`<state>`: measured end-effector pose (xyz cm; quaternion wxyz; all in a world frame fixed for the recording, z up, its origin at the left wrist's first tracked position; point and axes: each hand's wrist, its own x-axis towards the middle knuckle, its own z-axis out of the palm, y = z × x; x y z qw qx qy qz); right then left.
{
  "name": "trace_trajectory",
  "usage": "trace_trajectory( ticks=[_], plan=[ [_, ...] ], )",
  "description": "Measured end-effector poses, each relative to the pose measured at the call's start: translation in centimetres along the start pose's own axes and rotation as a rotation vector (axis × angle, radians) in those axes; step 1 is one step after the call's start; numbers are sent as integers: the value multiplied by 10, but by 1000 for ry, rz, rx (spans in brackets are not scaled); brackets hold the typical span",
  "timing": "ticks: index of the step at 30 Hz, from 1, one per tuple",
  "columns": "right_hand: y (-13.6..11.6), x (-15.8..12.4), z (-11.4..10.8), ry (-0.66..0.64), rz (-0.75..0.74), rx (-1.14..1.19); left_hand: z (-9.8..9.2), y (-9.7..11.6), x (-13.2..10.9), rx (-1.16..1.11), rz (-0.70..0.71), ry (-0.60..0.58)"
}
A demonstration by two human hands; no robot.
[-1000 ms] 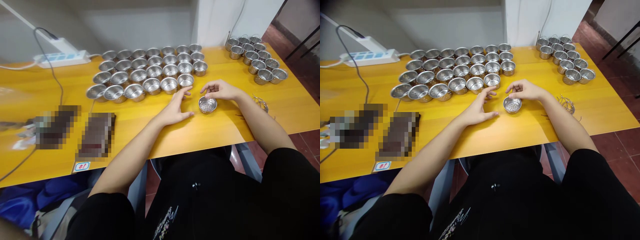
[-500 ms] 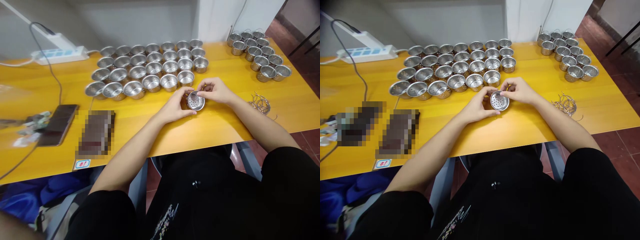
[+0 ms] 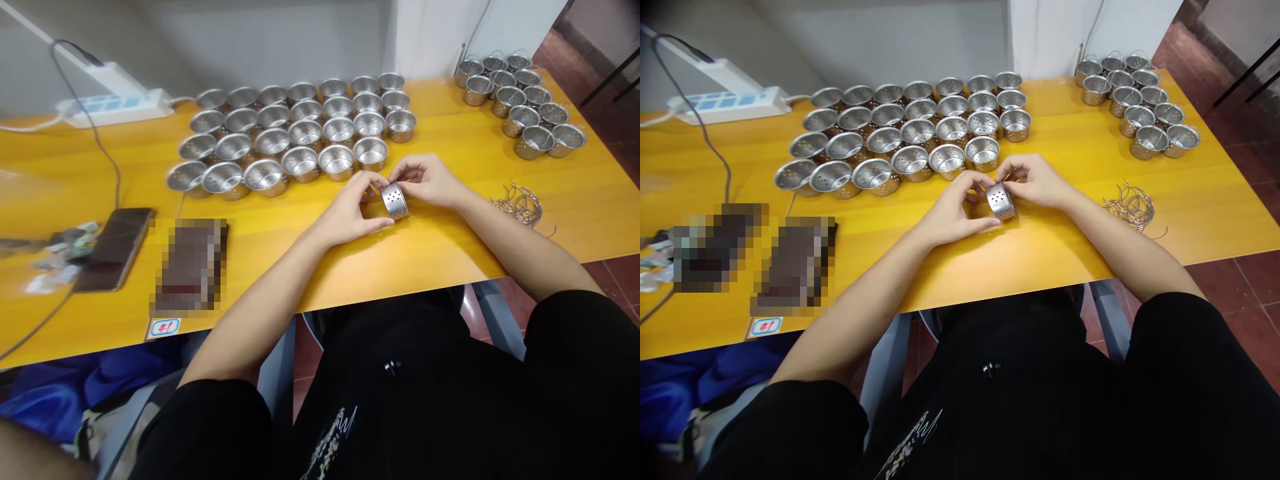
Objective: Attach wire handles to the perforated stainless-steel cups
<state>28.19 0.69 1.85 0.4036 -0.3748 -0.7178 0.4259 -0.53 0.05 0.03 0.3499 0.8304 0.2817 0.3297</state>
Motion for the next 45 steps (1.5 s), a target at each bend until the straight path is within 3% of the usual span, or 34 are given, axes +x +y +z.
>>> trace_trajectory(
  ticks=[5,9,12,19,28,35,39,42,45],
  plan=[
    [-11,-2,-18,-6,4,-113,-4,-6,-5,-22,-10,22],
    [-24,-4,-46,37,51,-151,-15,-25,-8,-54,-54,143],
    [-24,-3,-56,87,74,-161,-14,-36,-8,-70,-101,138],
    [-16,1,-40,36,24,-284,5,-34,-2,13,-72,72],
    [-4,1,-37,-94,4,-438,5,-28,0,27,-49,35],
    [-9,-2,-46,-209,-13,-358,10,-35,2,33,-70,178],
    [-17,-4,-41,-319,-57,-271,5,-21,1,35,-79,170],
    [-16,-3,-35,-275,-127,-273,0,-9,2,18,-43,181],
    [-11,-2,-30,-201,-70,-191,-3,-6,3,-33,-58,224]
  ],
)
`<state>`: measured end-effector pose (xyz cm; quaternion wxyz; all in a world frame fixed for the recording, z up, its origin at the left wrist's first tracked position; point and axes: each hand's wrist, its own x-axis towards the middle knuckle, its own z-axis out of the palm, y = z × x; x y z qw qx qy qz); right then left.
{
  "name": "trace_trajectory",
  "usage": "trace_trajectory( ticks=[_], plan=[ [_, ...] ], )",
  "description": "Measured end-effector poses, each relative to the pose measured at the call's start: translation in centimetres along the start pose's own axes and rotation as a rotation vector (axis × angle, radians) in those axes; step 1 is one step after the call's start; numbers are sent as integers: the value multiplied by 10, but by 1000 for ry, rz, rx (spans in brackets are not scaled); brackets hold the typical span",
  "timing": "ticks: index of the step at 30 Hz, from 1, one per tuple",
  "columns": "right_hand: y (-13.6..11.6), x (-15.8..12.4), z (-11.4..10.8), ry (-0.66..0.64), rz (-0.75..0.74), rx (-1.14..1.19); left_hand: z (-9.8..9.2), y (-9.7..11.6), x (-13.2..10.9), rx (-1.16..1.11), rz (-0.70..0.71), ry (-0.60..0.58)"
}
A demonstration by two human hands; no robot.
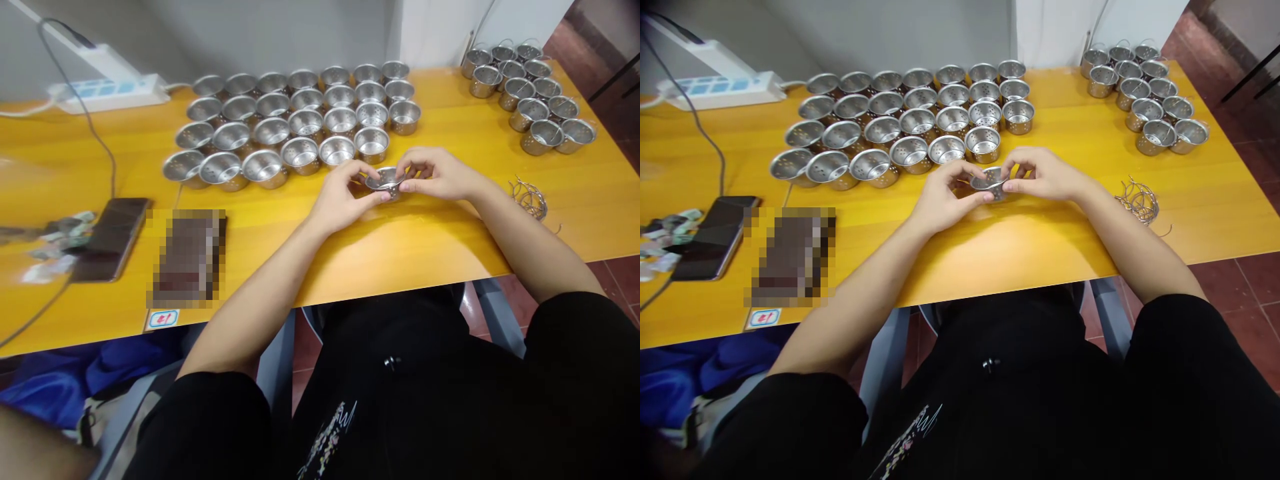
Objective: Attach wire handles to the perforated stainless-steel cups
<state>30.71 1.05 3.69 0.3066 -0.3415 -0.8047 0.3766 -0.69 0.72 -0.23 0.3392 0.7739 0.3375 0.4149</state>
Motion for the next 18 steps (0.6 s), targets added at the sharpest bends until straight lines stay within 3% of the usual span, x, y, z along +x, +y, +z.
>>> trace_trajectory(
  ticks=[4,8,11,18],
  plan=[
    [10,1,3,10,80,219,2,-7,-2,-70,1,20],
    [15,4,3,34,169,336,3,-13,-3,-52,158,-32],
    [10,4,4,41,142,326,0,-17,-2,-21,228,-77],
    [-1,2,7,111,128,186,-5,-14,-7,-50,98,-168]
  ],
)
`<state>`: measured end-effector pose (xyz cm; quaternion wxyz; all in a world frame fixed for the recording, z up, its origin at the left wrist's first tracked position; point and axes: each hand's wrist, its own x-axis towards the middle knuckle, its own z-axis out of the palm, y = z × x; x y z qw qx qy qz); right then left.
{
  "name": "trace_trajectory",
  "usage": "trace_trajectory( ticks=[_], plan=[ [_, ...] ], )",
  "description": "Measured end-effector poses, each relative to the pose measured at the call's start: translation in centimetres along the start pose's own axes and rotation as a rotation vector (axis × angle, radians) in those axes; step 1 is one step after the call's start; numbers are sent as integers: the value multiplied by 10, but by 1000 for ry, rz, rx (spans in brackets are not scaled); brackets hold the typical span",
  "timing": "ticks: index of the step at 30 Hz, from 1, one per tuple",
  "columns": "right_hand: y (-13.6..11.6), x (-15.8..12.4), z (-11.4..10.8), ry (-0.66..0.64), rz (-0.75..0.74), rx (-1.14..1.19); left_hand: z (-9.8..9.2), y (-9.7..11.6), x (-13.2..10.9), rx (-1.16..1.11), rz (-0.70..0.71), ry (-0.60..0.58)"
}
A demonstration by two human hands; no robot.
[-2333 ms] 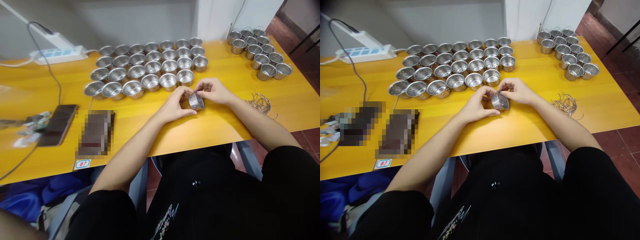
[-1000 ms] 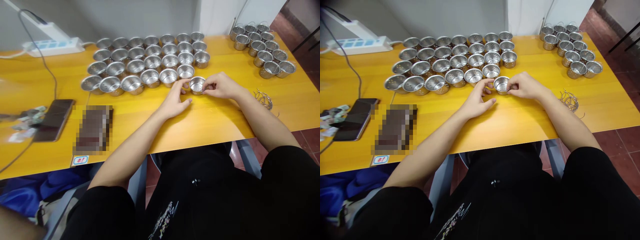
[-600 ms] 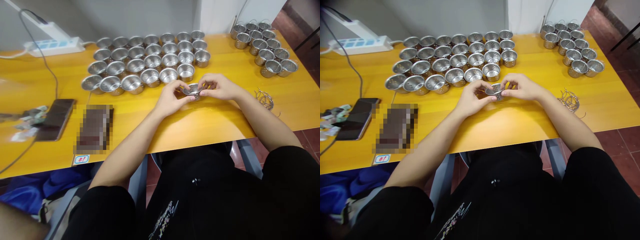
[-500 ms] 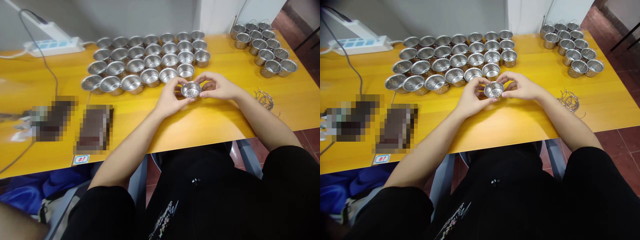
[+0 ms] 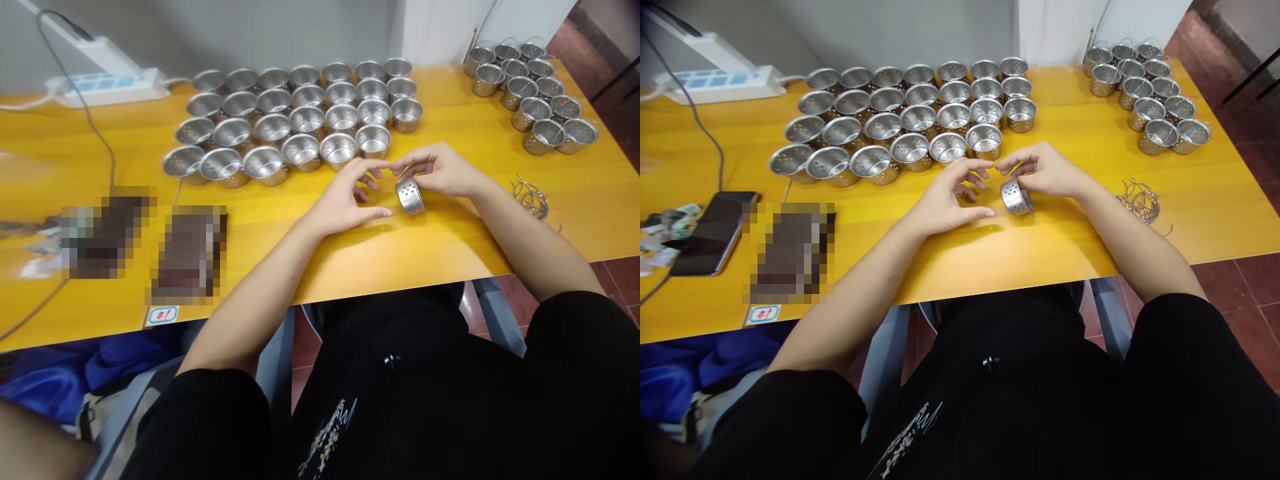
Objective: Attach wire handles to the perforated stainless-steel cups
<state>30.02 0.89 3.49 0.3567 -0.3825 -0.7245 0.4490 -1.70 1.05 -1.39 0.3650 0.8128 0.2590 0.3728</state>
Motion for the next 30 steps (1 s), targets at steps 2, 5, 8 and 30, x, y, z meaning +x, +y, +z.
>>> trace_trajectory(
  ticks=[2,5,8,30],
  plan=[
    [0,0,5,24,-43,-73,6,6,0,-2,-17,9],
    [0,1,19,132,-79,-155,16,12,4,-15,-4,56],
    [1,2,34,221,-63,-173,21,12,6,-20,-29,113],
    [15,-3,-63,188,173,-287,-14,-10,4,138,-40,258]
  ],
)
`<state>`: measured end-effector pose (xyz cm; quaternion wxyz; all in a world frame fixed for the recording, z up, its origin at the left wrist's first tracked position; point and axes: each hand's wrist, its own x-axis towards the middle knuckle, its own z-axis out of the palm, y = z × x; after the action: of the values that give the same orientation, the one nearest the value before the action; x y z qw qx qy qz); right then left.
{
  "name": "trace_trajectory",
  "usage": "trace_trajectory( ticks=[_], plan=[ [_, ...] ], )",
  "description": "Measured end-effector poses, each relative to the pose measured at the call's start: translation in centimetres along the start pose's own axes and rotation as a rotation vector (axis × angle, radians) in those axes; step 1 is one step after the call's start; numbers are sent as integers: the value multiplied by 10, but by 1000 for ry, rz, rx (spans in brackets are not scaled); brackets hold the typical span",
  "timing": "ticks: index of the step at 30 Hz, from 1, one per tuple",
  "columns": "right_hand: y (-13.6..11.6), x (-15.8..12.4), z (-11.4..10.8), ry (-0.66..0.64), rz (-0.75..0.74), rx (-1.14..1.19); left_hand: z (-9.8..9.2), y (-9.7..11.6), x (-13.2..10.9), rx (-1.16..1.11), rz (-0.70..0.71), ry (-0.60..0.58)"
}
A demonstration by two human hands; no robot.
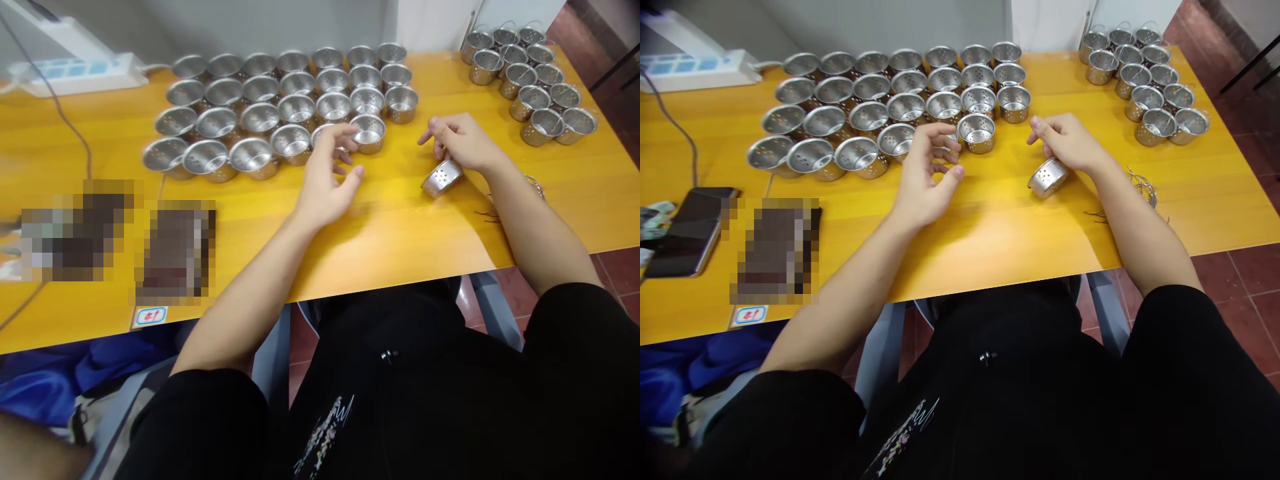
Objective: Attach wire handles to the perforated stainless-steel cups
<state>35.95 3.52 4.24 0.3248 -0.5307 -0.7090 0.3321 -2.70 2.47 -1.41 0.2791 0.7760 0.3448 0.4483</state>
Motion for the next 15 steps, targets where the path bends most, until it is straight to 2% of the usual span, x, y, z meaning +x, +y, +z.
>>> trace_trajectory(
  ticks=[4,7,12,15],
  plan=[
    [4,2,6,-19,24,75,4,6,-3,-4,-27,-62],
    [3,2,1,-59,8,108,5,6,-4,-26,-31,-73],
    [-6,-8,-32,-393,-26,1,13,19,-7,-27,-27,-119],
    [-15,-14,-37,-408,-52,82,20,30,-10,-22,-35,-158]
  ],
)
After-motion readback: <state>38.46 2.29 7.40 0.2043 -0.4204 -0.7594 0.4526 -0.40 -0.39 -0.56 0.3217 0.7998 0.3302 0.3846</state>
